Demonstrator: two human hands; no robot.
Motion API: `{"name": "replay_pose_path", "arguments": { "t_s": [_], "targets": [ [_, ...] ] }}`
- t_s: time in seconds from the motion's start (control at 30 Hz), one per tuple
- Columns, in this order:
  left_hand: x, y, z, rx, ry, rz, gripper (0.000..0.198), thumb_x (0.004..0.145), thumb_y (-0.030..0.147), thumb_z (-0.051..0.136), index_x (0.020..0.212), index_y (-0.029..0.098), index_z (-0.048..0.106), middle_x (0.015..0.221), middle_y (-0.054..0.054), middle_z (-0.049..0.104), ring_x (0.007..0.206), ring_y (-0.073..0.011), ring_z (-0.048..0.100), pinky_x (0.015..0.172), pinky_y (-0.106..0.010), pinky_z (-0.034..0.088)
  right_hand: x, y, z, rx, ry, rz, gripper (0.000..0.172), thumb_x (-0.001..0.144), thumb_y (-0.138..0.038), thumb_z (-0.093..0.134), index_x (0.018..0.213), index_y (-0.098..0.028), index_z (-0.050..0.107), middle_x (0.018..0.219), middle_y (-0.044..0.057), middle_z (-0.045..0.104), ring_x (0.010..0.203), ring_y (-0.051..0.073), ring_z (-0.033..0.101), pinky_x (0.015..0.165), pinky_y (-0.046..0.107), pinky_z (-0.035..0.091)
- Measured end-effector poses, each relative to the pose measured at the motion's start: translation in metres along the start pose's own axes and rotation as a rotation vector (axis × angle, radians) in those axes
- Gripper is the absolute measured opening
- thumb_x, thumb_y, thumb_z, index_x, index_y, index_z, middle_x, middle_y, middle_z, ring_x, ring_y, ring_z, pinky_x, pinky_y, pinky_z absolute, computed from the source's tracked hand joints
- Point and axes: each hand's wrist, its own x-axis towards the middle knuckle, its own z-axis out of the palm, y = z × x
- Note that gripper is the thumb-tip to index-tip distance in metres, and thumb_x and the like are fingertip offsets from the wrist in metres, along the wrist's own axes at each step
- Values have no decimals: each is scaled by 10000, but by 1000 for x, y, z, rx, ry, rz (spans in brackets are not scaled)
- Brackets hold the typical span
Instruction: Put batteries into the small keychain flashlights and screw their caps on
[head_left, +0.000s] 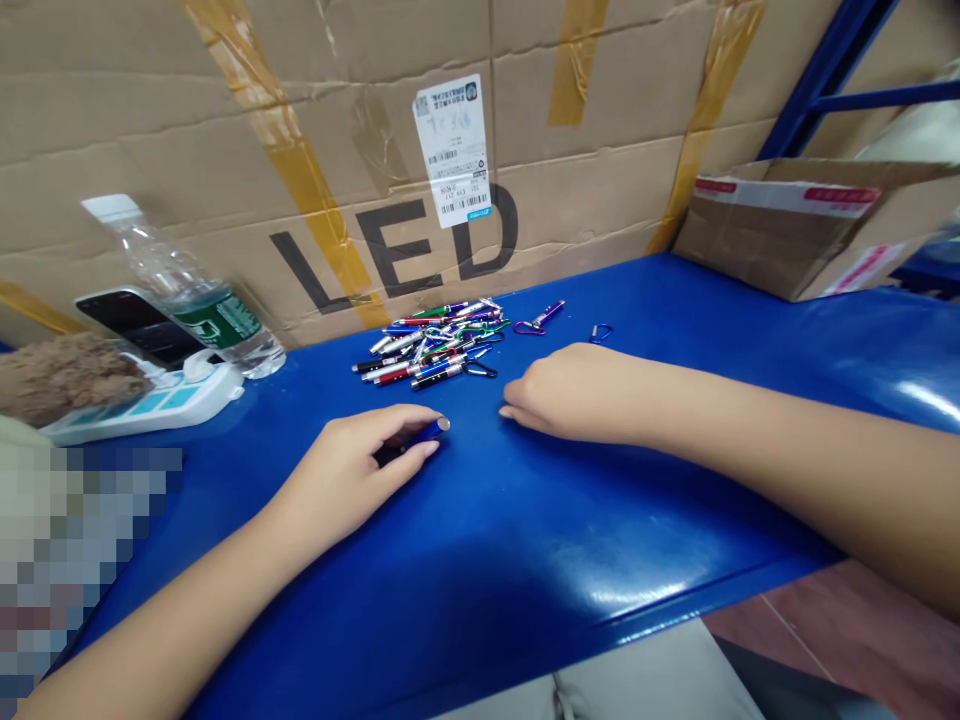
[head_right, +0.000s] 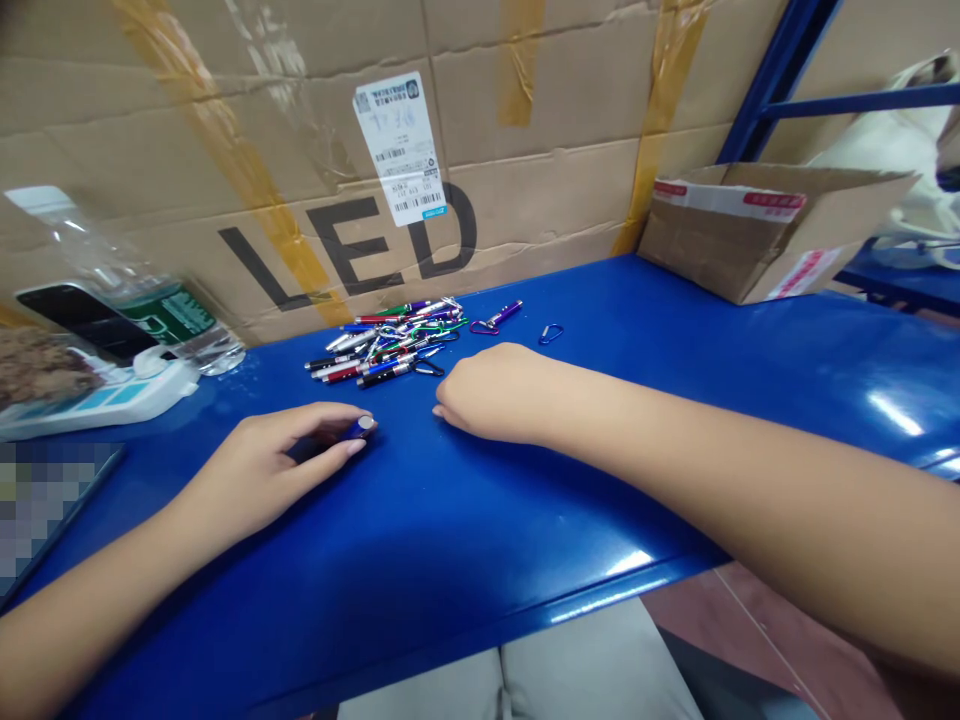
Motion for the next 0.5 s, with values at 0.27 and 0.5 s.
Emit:
{"name": "replay_pose_path", "arguments": {
  "t_s": [0.27, 0.5],
  "targets": [
    [0, 1, 0, 17, 1, 19, 280, 886, 420, 546, 1066, 260, 689, 1032, -5, 735, 857, -183, 691, 743, -262, 552, 14, -4, 8, 274, 301, -120, 370, 983, -333, 364, 834, -144, 646, 734, 59, 641, 622, 140, 524, 613, 259, 324],
    [-3, 9, 6, -26, 62, 70, 282, 872, 385, 578, 1079, 235, 699, 1007, -26, 739, 809, -183, 694, 674, -245, 550, 13, -30, 8, 370, 399, -67, 331, 981, -337, 382, 830, -145, 606, 685, 24, 583, 576, 124, 451, 567, 258, 231]
  ]
}}
